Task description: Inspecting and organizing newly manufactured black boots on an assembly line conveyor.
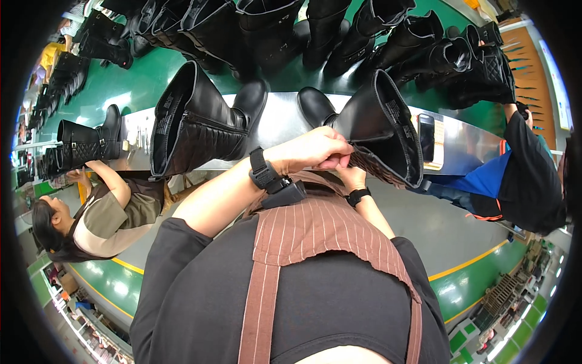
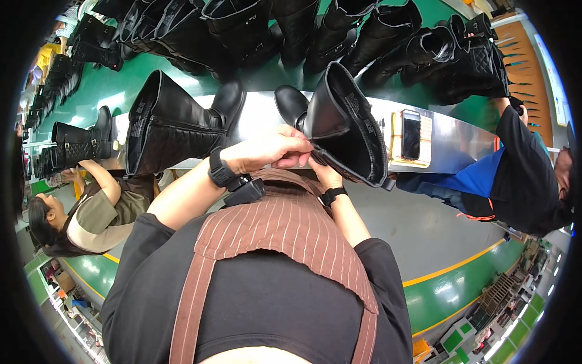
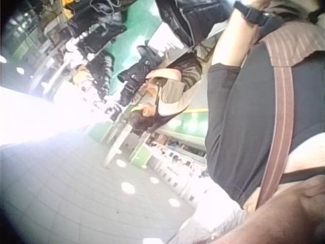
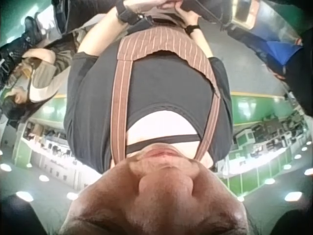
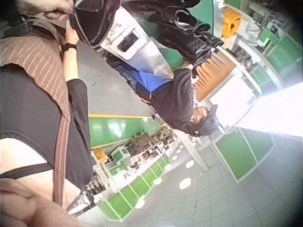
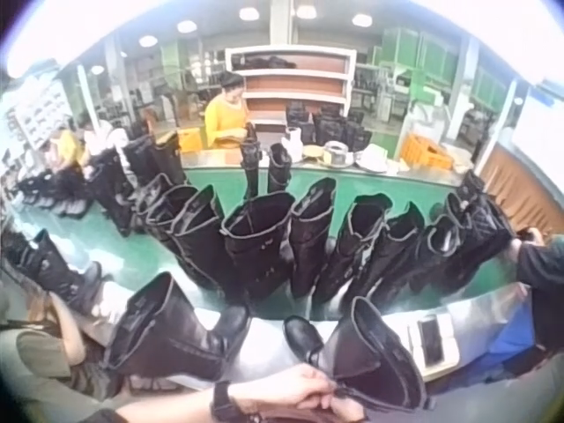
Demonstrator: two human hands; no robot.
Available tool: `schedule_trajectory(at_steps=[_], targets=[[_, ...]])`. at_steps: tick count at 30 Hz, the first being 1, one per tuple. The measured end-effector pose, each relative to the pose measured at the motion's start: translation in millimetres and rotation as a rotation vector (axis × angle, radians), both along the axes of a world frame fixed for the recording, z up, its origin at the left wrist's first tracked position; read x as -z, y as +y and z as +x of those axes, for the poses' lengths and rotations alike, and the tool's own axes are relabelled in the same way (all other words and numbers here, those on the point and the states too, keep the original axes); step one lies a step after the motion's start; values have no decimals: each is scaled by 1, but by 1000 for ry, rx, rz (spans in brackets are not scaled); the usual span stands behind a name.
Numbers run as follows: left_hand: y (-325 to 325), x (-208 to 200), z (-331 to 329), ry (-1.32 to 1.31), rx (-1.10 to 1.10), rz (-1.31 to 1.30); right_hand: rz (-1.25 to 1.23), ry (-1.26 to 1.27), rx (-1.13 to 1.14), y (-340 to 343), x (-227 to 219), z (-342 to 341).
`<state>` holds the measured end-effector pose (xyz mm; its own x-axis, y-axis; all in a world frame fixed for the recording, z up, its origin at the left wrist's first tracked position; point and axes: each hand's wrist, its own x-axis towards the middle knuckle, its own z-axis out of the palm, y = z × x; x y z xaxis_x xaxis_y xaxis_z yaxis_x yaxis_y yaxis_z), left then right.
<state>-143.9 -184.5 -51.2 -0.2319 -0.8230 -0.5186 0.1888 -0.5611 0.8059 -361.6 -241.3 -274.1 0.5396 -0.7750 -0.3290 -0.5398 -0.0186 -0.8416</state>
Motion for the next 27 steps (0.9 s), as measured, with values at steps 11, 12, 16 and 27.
schedule_trajectory(at_steps=[11,12,16,27], targets=[[4,-58,-15,-1065,-504,-768,-209,-30,-7,3,-26,9],[1,-63,-14,-1073,-395,-804,-244,-92,-8,3,-29,9],[-22,-70,-8,-1162,-161,-1021,-221,-16,-5,2,-35,10],[-19,-39,1,-505,-295,-824,-70,-67,21,-1,-10,5]])
